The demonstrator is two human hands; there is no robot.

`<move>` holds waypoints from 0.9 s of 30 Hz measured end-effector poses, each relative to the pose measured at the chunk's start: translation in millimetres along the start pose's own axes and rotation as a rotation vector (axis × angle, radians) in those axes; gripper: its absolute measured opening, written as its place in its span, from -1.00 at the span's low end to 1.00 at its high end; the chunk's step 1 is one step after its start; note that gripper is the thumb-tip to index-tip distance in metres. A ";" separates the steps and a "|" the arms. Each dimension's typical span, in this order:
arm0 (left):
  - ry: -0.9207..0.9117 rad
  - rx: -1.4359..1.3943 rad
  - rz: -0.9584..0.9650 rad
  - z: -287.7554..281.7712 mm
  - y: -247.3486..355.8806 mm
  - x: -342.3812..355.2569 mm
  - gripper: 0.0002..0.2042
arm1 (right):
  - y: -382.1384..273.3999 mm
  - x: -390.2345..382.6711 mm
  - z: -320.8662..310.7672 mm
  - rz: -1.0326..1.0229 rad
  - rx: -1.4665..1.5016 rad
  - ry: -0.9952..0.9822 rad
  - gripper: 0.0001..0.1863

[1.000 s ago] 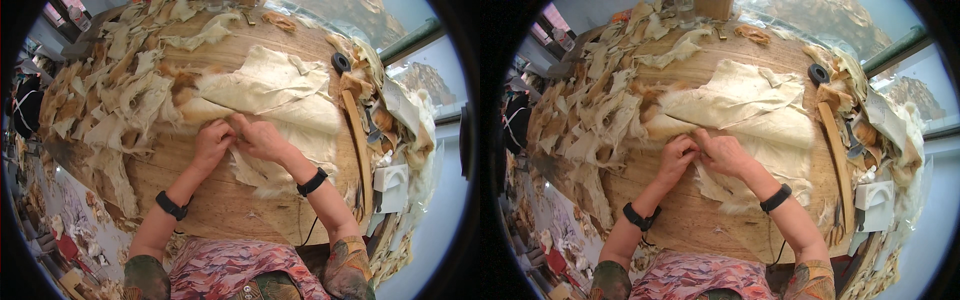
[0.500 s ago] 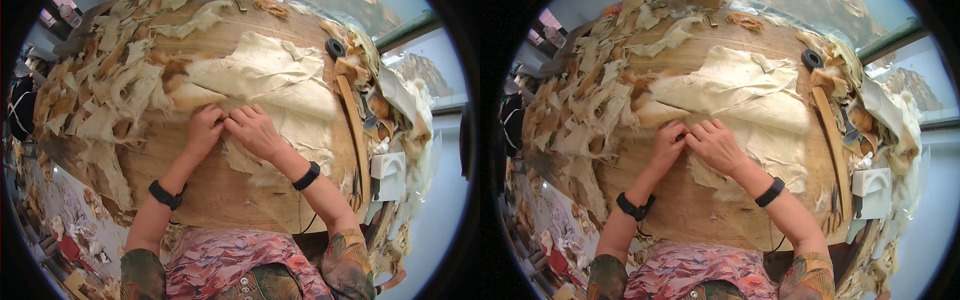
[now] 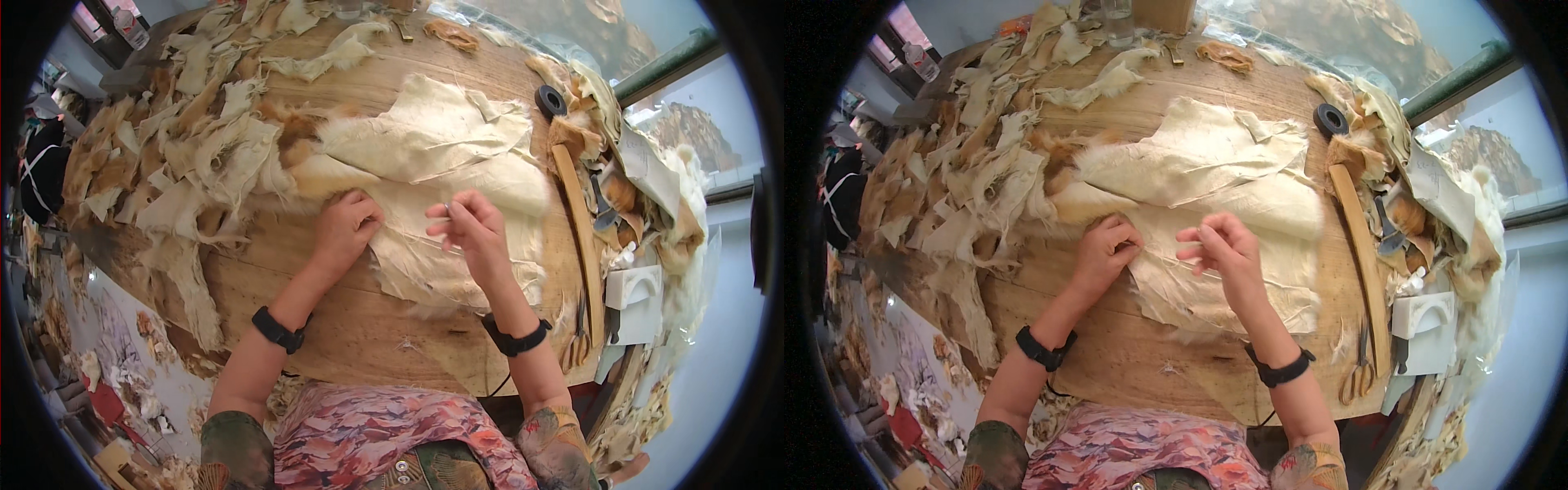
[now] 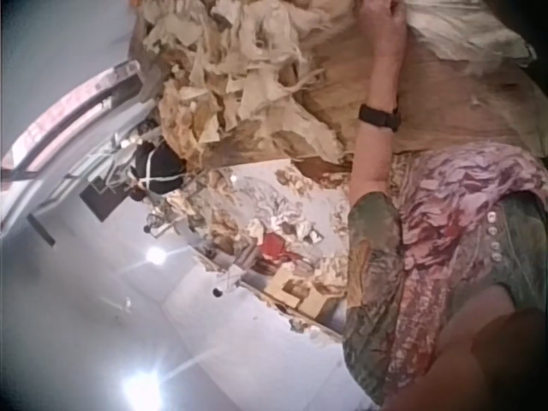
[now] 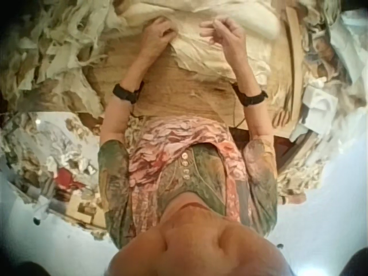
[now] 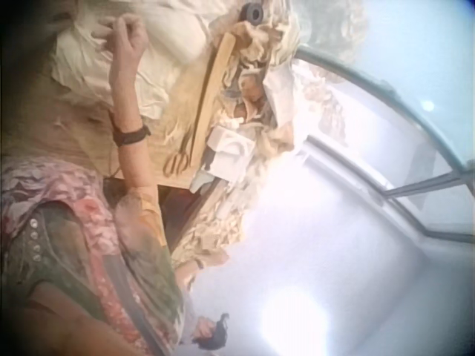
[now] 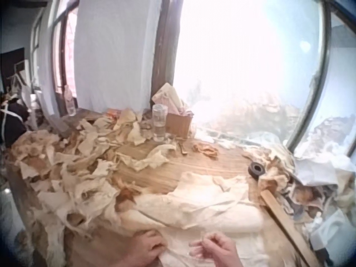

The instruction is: The recorder is cutting leather pieces from a hide and then manually sewing them together with a needle and thread.

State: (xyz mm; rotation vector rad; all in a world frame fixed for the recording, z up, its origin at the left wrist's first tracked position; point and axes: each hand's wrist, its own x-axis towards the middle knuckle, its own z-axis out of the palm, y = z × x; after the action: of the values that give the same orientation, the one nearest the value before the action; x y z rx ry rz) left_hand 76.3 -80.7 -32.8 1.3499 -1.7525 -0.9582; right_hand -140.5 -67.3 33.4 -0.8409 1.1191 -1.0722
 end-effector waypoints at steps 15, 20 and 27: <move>0.007 -0.058 0.007 2.1 -7.4 3.4 -0.93 | -6.9 2.8 -19.4 -0.195 -0.373 -0.116 -0.92; -0.005 -0.056 -0.019 0.2 -6.2 2.2 -0.93 | 16.3 32.8 16.1 -0.386 -0.934 -0.337 -0.89; -0.012 -0.053 -0.043 0.0 -1.8 2.1 -0.91 | 26.3 46.9 15.3 -0.319 -1.065 -0.273 -0.90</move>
State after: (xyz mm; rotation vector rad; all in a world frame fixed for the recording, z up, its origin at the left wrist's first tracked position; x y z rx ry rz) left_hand 76.7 -83.1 -34.2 1.3558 -1.7012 -1.0320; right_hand -115.8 -104.4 -0.3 -1.9882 1.3272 -0.5103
